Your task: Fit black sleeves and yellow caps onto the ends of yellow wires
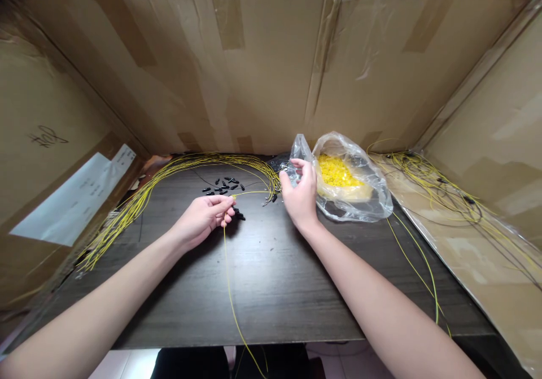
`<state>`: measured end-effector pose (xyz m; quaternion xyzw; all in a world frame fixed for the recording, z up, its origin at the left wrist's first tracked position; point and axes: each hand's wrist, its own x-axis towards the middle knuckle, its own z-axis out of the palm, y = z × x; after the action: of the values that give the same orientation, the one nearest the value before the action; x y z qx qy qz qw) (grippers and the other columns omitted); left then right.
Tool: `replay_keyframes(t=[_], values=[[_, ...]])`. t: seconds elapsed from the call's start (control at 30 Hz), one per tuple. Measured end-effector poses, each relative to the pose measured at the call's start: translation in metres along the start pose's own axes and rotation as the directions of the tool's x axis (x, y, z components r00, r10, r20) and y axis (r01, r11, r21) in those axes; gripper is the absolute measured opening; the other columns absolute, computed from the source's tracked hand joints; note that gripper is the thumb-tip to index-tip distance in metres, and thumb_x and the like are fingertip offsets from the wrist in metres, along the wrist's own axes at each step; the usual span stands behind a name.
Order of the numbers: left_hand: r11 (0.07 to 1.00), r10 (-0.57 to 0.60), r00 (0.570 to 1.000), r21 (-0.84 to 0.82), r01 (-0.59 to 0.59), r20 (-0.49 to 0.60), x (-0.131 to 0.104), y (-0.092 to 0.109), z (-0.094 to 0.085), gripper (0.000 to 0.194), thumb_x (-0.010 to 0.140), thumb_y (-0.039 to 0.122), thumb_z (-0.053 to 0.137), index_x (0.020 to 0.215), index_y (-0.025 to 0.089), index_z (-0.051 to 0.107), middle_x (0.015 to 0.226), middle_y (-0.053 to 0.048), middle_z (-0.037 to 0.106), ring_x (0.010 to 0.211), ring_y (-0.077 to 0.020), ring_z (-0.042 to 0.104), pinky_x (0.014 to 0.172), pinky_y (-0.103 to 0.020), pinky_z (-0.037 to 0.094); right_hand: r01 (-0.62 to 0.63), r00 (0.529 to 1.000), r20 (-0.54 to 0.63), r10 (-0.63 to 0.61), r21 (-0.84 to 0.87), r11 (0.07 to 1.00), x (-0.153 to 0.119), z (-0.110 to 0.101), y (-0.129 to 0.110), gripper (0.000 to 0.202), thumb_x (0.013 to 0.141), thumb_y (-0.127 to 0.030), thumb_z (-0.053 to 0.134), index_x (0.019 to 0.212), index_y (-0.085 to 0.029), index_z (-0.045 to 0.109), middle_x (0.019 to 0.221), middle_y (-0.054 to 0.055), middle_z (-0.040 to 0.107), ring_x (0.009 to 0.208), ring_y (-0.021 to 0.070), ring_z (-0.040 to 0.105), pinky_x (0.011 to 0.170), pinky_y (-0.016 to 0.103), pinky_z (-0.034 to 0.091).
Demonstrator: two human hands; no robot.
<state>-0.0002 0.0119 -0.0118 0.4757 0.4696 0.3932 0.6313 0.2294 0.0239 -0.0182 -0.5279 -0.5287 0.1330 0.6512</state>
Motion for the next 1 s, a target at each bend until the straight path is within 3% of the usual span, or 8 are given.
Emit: replay_keyframes(t=[0.07,0.13,0.23,0.33,0.47,0.63,0.83,1.0], values=[[1.000,0.009,1.000,0.024,-0.009,0.015,-0.001,0.000,0.000,0.031,0.075,0.036,0.080,0.084,0.009,0.067,0.070,-0.004,0.065,0.055,-0.0071,0.057,0.051,-0.018,0.045,0.224,0.973,0.083,-0.216,-0.099,0.970,-0.008,-0.001,-0.012,0.033,0.085,-0.026,0.061,0.118,-0.019,0.058,0.120,0.013,0.060,0.116,0.0265,0.053,0.100,0.046,0.044],[0.999,0.014,0.998,0.045,-0.017,0.056,-0.002,0.001,0.000,0.031,0.076,0.038,0.079,0.082,0.010,0.066,0.070,-0.004,0.065,0.054,-0.0073,0.057,0.050,-0.018,0.045,0.355,0.908,0.267,-0.322,-0.082,0.931,-0.017,0.000,-0.022,0.032,0.087,-0.024,0.060,0.119,-0.021,0.059,0.120,0.012,0.062,0.116,0.0266,0.054,0.103,0.046,0.041],[0.997,0.025,0.992,0.067,-0.033,0.122,-0.005,0.003,0.002,0.032,0.076,0.039,0.078,0.080,0.011,0.066,0.069,-0.003,0.065,0.054,-0.0083,0.057,0.049,-0.019,0.045,0.366,0.799,0.512,-0.316,0.003,0.931,-0.027,0.005,-0.028,0.023,0.090,-0.025,0.059,0.112,-0.021,0.064,0.105,0.008,0.069,0.099,0.0231,0.062,0.092,0.040,0.047],[0.995,0.030,0.989,0.089,-0.043,0.142,-0.008,0.004,0.004,0.031,0.076,0.040,0.078,0.080,0.011,0.066,0.069,-0.003,0.065,0.054,-0.0084,0.057,0.050,-0.020,0.046,0.303,0.742,0.618,-0.260,0.037,0.952,-0.031,0.009,-0.026,0.014,0.092,-0.026,0.057,0.091,-0.020,0.069,0.085,0.004,0.071,0.078,0.0183,0.064,0.075,0.033,0.049],[0.995,0.016,0.990,0.099,-0.031,0.142,-0.007,0.004,0.005,0.030,0.077,0.039,0.078,0.079,0.012,0.066,0.067,-0.002,0.065,0.051,-0.0077,0.055,0.049,-0.020,0.046,0.183,0.826,0.539,-0.166,0.021,0.983,-0.027,0.008,-0.022,0.017,0.091,-0.029,0.058,0.080,-0.019,0.068,0.078,0.004,0.070,0.069,0.0167,0.063,0.067,0.030,0.048],[0.997,-0.005,0.993,0.083,-0.005,0.116,-0.005,0.004,0.003,0.027,0.078,0.036,0.077,0.081,0.011,0.065,0.065,-0.002,0.065,0.049,-0.0072,0.056,0.048,-0.019,0.046,-0.170,0.922,0.375,0.099,0.160,0.972,-0.012,0.005,-0.012,0.025,0.088,-0.041,0.061,0.084,-0.017,0.062,0.071,0.003,0.066,0.060,0.0135,0.061,0.055,0.025,0.049],[0.998,-0.023,0.995,0.058,0.018,0.097,-0.005,0.006,0.002,0.027,0.078,0.035,0.077,0.080,0.012,0.064,0.063,-0.002,0.064,0.048,-0.0077,0.056,0.047,-0.019,0.046,-0.455,0.890,0.235,0.390,0.460,0.762,0.013,-0.002,-0.008,0.019,0.085,-0.034,0.062,0.086,-0.018,0.052,0.061,0.001,0.065,0.048,0.0114,0.060,0.043,0.020,0.043],[0.998,-0.039,0.994,0.050,0.034,0.098,-0.002,0.004,-0.001,0.027,0.079,0.035,0.076,0.081,0.012,0.063,0.064,-0.002,0.064,0.049,-0.0075,0.056,0.049,-0.019,0.047,-0.489,0.839,0.135,0.528,0.614,0.620,0.051,-0.032,-0.022,0.007,0.092,-0.022,0.048,0.086,-0.019,0.048,0.068,0.003,0.069,0.055,0.0108,0.065,0.047,0.017,0.047]])
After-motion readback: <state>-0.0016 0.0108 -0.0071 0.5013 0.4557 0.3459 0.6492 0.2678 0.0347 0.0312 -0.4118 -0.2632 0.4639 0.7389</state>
